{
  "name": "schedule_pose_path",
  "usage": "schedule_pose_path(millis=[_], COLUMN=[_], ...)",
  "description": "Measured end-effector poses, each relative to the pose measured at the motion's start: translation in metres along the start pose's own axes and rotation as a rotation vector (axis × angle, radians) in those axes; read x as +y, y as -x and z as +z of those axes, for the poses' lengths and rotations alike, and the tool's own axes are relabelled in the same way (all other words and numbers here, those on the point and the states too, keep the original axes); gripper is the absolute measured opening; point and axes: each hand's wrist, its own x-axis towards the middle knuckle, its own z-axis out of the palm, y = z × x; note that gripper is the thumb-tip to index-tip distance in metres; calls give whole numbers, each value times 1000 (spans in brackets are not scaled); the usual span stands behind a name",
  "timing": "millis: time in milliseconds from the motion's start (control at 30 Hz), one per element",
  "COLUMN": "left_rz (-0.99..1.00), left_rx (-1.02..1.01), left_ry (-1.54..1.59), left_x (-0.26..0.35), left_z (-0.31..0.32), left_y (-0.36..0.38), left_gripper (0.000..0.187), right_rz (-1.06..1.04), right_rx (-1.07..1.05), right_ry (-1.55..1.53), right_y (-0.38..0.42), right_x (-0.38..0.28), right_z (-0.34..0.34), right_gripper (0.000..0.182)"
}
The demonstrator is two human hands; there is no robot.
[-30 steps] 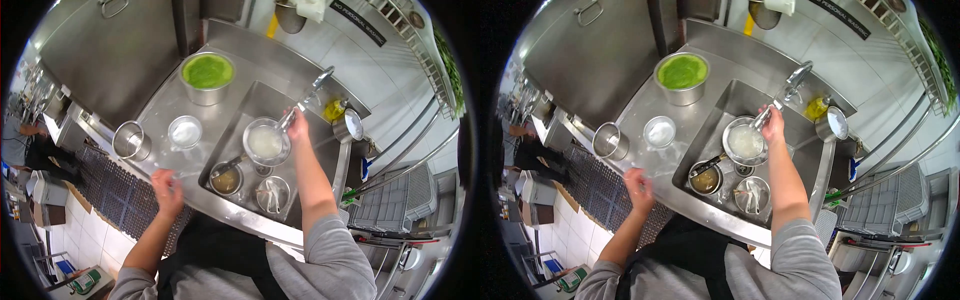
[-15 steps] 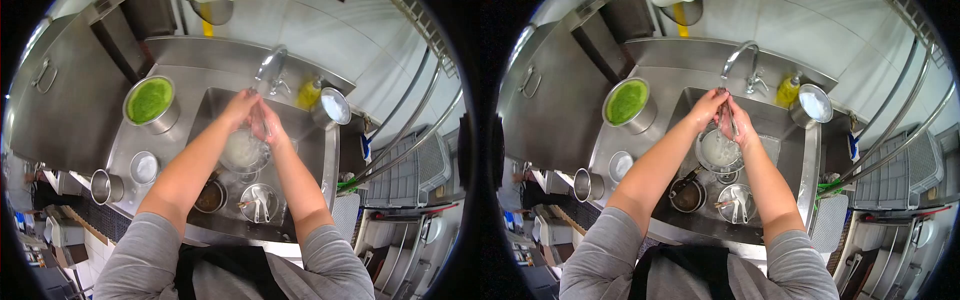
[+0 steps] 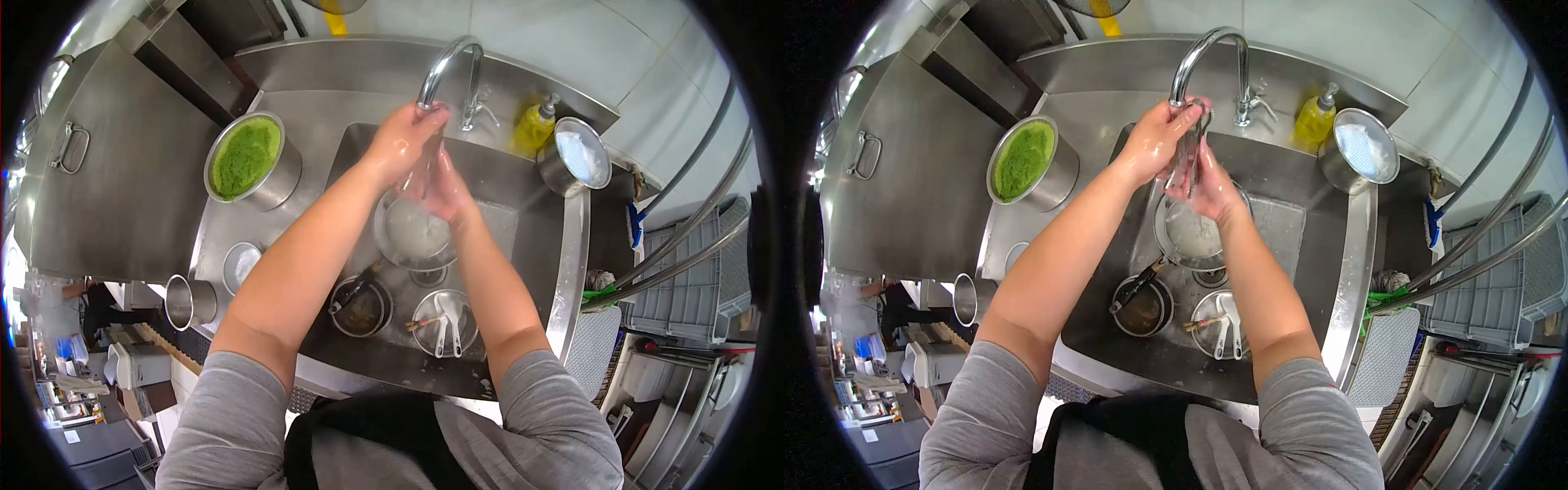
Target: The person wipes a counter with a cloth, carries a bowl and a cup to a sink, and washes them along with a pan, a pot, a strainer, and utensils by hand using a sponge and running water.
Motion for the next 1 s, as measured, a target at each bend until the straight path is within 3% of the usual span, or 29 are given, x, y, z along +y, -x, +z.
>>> schedule_pose_path(millis=[33,100,133,200,267,333,400,433,500,600,667,733,800,867,900,933,1000], left_rz=[-4,-94,-175,-120,14,-6,-76,-74,-146,-114,-210,-311,-602,-628,-647,-647,-400], left_rx=[-9,-28,-56,-77,9,11,123,112,246,346,400,439,406,310,209,209,243], left_ry=[189,198,200,174,-186,-60,437,433,715,688,826,855,890,824,756,763,616], left_x=[-11,-10,-7,-4,-3,-19,-21,-20,-19,-45,-72,-87,-100,-117,-121,-112,-97], left_z=[4,7,9,16,19,8,-6,-11,-20,-27,-25,-19,-10,-1,4,13,24], left_y=[-6,-4,-4,3,7,9,14,18,29,45,58,63,64,61,56,50,33], left_gripper=[26,26,25,23,22,25,31,31,35,34,37,36,21,17,12,12,13], right_rz=[-23,-17,-13,-90,-42,6,-101,-84,-73,36,26,81,50,-8,-60,-57,-122], right_rx=[18,33,34,135,128,143,111,115,105,-81,-49,-212,-133,205,106,108,-1], right_ry=[3,-25,-20,257,303,390,339,288,160,-1,18,-133,-140,250,470,475,876], right_y=[-1,-9,-14,-26,-38,-17,-9,-8,-5,-5,-2,-9,-12,-13,-20,-17,-1], right_x=[-1,-3,1,12,19,2,-11,-16,-22,-27,-32,-37,-37,-39,-37,-40,-45], right_z=[-5,-25,-28,-34,-51,-19,-5,-6,-2,9,27,33,45,60,50,50,46], right_gripper=[42,25,25,18,19,27,36,38,43,41,39,37,36,34,32,32,32])
